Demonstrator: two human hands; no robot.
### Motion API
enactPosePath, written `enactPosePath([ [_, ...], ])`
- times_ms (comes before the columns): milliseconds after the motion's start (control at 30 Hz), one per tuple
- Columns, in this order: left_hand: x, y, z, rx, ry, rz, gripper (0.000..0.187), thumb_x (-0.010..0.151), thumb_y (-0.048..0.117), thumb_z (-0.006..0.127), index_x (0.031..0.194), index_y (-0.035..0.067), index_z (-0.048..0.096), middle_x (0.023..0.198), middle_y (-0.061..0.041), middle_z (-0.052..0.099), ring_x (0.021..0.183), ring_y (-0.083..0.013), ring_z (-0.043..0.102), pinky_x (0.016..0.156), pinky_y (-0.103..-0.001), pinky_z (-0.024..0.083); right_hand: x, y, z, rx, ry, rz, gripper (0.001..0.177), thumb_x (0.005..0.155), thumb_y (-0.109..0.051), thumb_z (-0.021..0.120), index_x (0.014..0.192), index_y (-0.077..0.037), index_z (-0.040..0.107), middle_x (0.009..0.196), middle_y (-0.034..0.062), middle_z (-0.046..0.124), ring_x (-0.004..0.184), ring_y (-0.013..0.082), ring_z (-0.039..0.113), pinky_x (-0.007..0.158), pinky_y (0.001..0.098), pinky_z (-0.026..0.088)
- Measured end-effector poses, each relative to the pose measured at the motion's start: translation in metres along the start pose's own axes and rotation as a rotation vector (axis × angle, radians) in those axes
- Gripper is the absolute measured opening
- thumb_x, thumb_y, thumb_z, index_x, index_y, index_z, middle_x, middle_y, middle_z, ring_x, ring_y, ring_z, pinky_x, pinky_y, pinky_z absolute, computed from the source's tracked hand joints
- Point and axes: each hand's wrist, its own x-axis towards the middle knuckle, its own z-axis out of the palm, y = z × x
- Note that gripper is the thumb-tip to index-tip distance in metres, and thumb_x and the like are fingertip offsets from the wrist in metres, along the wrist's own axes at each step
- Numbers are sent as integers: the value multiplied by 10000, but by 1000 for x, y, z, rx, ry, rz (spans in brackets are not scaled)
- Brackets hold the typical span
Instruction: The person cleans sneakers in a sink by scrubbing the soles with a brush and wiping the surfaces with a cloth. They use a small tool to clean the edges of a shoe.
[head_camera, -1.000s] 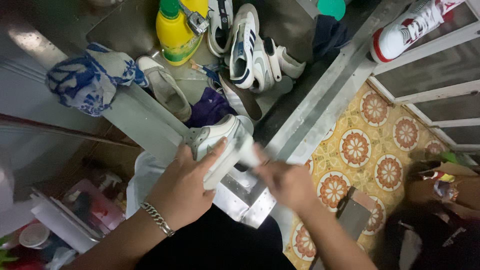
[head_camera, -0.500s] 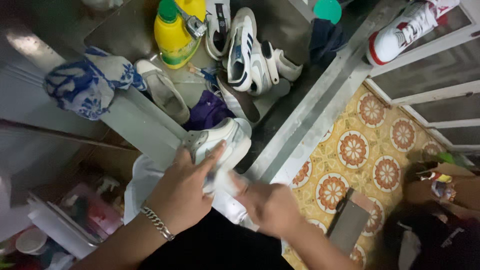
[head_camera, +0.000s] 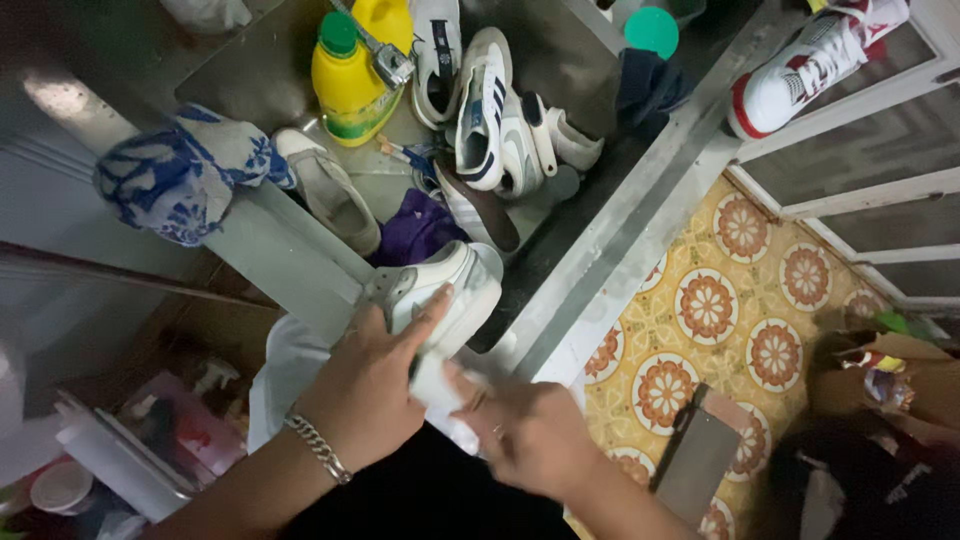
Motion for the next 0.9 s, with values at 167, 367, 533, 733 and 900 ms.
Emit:
enactPosePath([
  [167, 1, -9, 4, -25, -56, -17, 1163, 682, 95, 821, 1640, 328, 203, 1260, -263, 462, 1135, -452, 530, 988, -477, 455, 21, 28, -13, 38, 130, 86, 91, 981, -294, 736, 1055, -246, 717, 767, 75, 718, 650, 284, 710, 592, 389, 555],
  [367, 0, -10, 6, -15, 55, 86, 1163, 653, 100, 827, 1634, 309, 239, 1284, -299, 471, 1168, -476, 533, 986, -464, 474, 5, 10, 0, 33, -3, 6, 461, 831, -171, 752, 1289, -121, 771, 710, 128, 721, 540, 363, 666, 493, 461, 539],
  [533, 3, 4, -6, 23, -176, -138, 1206, 741, 158, 815, 1662, 321, 53, 1412, -304, 378, 1295, -450, 473, 1103, -440, 421, 6, 12, 1, 18, 272, -195, 148, 930, -221, 721, 1068, -174, 743, 878, 94, 727, 734, 291, 725, 746, 443, 594],
  [733, 4, -11, 6, -130, 116, 128, 1330, 628, 100, 843, 1559, -73, -91, 1539, -428, 255, 1447, -549, 283, 1143, -489, 275, 26, 17, -17, -8, 112, 86, 283, 922, -284, 718, 1134, -114, 796, 665, 112, 732, 464, 285, 664, 468, 407, 527],
  [900, 8, -17, 10, -87, 41, 109, 1251, 667, 75, 817, 1549, -81, -56, 1566, -412, 208, 1473, -545, 225, 1161, -486, 228, 8, -7, -10, 87, 157, -92, 389, 882, -289, 755, 1223, -102, 773, 613, 141, 669, 482, 304, 639, 481, 411, 513],
])
